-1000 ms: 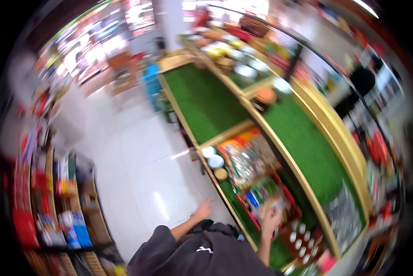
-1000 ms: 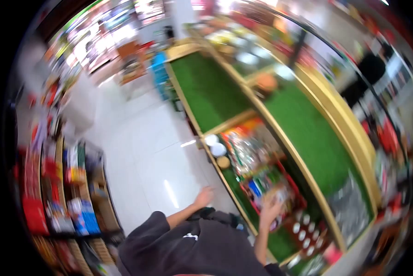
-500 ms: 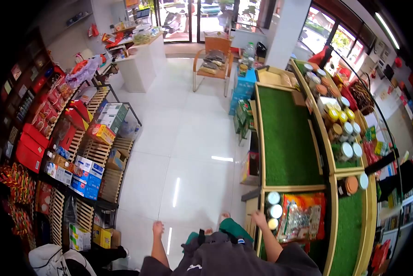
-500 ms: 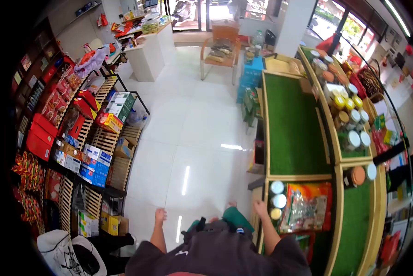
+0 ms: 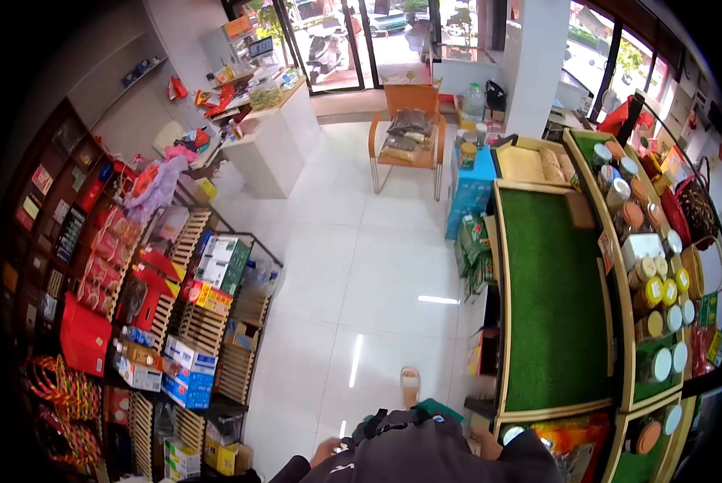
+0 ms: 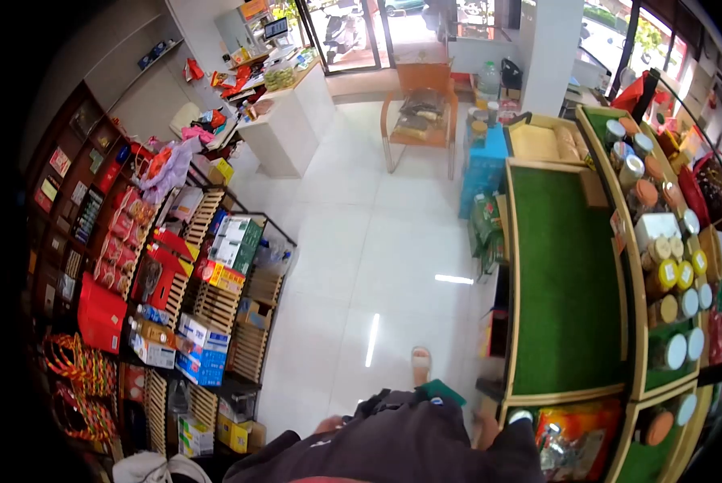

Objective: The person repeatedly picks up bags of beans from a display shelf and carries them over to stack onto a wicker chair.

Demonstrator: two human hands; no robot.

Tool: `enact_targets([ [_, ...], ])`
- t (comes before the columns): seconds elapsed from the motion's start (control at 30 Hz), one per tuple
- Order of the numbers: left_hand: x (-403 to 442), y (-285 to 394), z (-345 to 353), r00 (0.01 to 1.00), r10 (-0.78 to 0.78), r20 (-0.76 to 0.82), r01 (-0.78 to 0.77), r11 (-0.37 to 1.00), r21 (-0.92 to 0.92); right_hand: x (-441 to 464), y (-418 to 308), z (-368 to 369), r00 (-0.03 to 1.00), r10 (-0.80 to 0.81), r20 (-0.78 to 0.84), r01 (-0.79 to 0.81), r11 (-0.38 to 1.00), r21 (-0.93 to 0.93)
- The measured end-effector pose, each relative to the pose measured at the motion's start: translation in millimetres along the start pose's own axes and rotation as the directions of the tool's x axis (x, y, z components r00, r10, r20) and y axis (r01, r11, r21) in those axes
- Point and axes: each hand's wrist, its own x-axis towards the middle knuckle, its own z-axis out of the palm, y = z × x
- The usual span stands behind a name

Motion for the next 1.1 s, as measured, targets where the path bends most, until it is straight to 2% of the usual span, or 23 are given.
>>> enact_targets([
  [0.03, 10.2, 49.4, -27.9, 0.997, 0.083, -0.009, -0.08, 0.984, 0.161, 86.6, -31.7, 8.9, 0.988, -0.143, 0.05, 0.151, 0.945, -0.289],
  [0.07, 26.9, 105.2, -41.7, 0.96, 0.246, -0.134, -0.218, 0.957, 0.192, 170.2, -62.0, 17.3, 0.954, -0.282, 0.099, 0.289, 0.787, -0.545],
  [0.1, 30.4, 156.2, -60.3, 0.769, 0.54, -0.342, -0.447, 0.837, 0.316, 170.4, -139.6, 27.4, 0.971, -0.21, 0.113, 0.225, 0.965, -0.136],
  [0.13, 34.2, 205.4, -73.8, 0.445, 0.756, -0.48, -0.594, 0.651, 0.473, 149.5, -217.7, 44.5, 0.899, -0.428, 0.093, 0.435, 0.846, -0.308],
  [0.17, 41.0, 259.6, -93.4, 0.515, 0.692, -0.506, -0.616, 0.709, 0.343, 121.1, -302.5, 63.3, 0.779, -0.623, 0.067, 0.569, 0.658, -0.493],
  [0.2, 62.9, 306.7, -107.3, 0.665, 0.571, -0.482, -0.671, 0.74, -0.05, 160.4, -360.4, 82.3, 0.784, -0.616, 0.074, 0.592, 0.706, -0.389],
  [0.27, -13.9, 414.5, -130.1, 0.735, 0.57, -0.367, -0.675, 0.663, -0.323, 58.7, -494.1, 113.7, 0.623, -0.776, 0.095, 0.782, 0.621, -0.057],
  [0.33, -36.8, 485.0, -145.5, 0.655, 0.657, -0.374, -0.753, 0.607, -0.254, -12.8, -582.4, 129.4, 0.465, -0.88, 0.099, 0.885, 0.463, -0.044],
  [0.37, -35.3, 508.6, -153.2, 0.577, 0.729, -0.368, -0.814, 0.549, -0.188, -19.6, -609.9, 129.7, 0.464, -0.881, 0.095, 0.886, 0.461, -0.048],
  [0.47, 48.5, 531.8, -171.1, 0.478, 0.791, -0.381, -0.868, 0.491, -0.068, -2.3, -668.8, 129.7, 0.415, -0.891, 0.183, 0.91, 0.399, -0.115],
  [0.5, 76.3, 524.7, -173.4, 0.387, 0.8, -0.459, -0.882, 0.466, 0.068, 25.9, -669.3, 122.2, 0.495, -0.852, 0.171, 0.863, 0.459, -0.212],
  [0.53, 82.0, 514.9, -183.8, 0.653, 0.66, -0.371, -0.733, 0.674, -0.091, 54.5, -666.5, 113.3, 0.571, -0.808, 0.148, 0.804, 0.513, -0.302],
  [0.57, 117.5, 492.1, -189.8, 0.779, 0.504, -0.372, -0.573, 0.814, -0.096, 77.1, -656.9, 102.7, 0.606, -0.787, 0.112, 0.766, 0.54, -0.349],
  [0.6, 160.8, 457.2, -196.5, 0.739, 0.538, -0.405, -0.554, 0.828, 0.089, 185.8, -610.1, 79.9, 0.595, -0.802, 0.052, 0.721, 0.503, -0.477],
  [0.63, 144.5, 432.2, -199.2, 0.864, 0.409, -0.296, -0.501, 0.765, -0.406, 150.8, -599.7, 68.1, 0.668, -0.744, 0.002, 0.561, 0.502, -0.658],
  [0.67, 112.3, 415.6, -205.3, 0.974, 0.135, -0.182, -0.216, 0.793, -0.57, 190.6, -555.5, 46.8, 0.833, -0.548, -0.08, 0.328, 0.605, -0.725],
  [0.7, 130.7, 384.5, -215.3, 0.985, 0.144, -0.1, -0.175, 0.802, -0.571, 181.3, -521.8, 35.9, 0.939, -0.256, -0.229, 0.165, 0.92, -0.355],
  [0.73, 98.3, 365.3, -216.3, 0.96, 0.176, -0.219, -0.278, 0.703, -0.654, 175.4, -496.6, 29.8, 0.96, -0.127, -0.251, 0.053, 0.957, -0.284],
  [0.77, 90.4, 383.3, -220.5, 0.96, 0.17, -0.222, -0.277, 0.692, -0.666, 166.9, -472.6, 24.3, 0.963, 0.004, -0.268, -0.063, 0.975, -0.213],
  [0.83, 83.7, 395.4, -230.9, 0.966, 0.141, -0.219, -0.251, 0.727, -0.639, 135.6, -456.3, 28.5, 0.975, 0.012, -0.221, -0.023, 0.999, -0.045],
  [0.97, 73.0, 414.6, -280.8, 0.969, 0.073, -0.235, -0.192, 0.821, -0.538, 122.3, -502.9, 59.7, 0.978, 0.117, -0.17, -0.122, 0.992, -0.019],
  [1.03, 106.1, 492.0, -313.9, 0.972, -0.224, -0.074, 0.162, 0.861, -0.482, 136.1, -536.5, 76.6, 0.984, 0.11, -0.14, -0.114, 0.993, -0.027],
  [1.1, 142.6, 575.9, -338.2, 0.984, -0.14, -0.108, 0.086, 0.912, -0.401, 157.7, -579.2, 92.6, 0.992, 0.066, -0.11, -0.072, 0.996, -0.051],
])
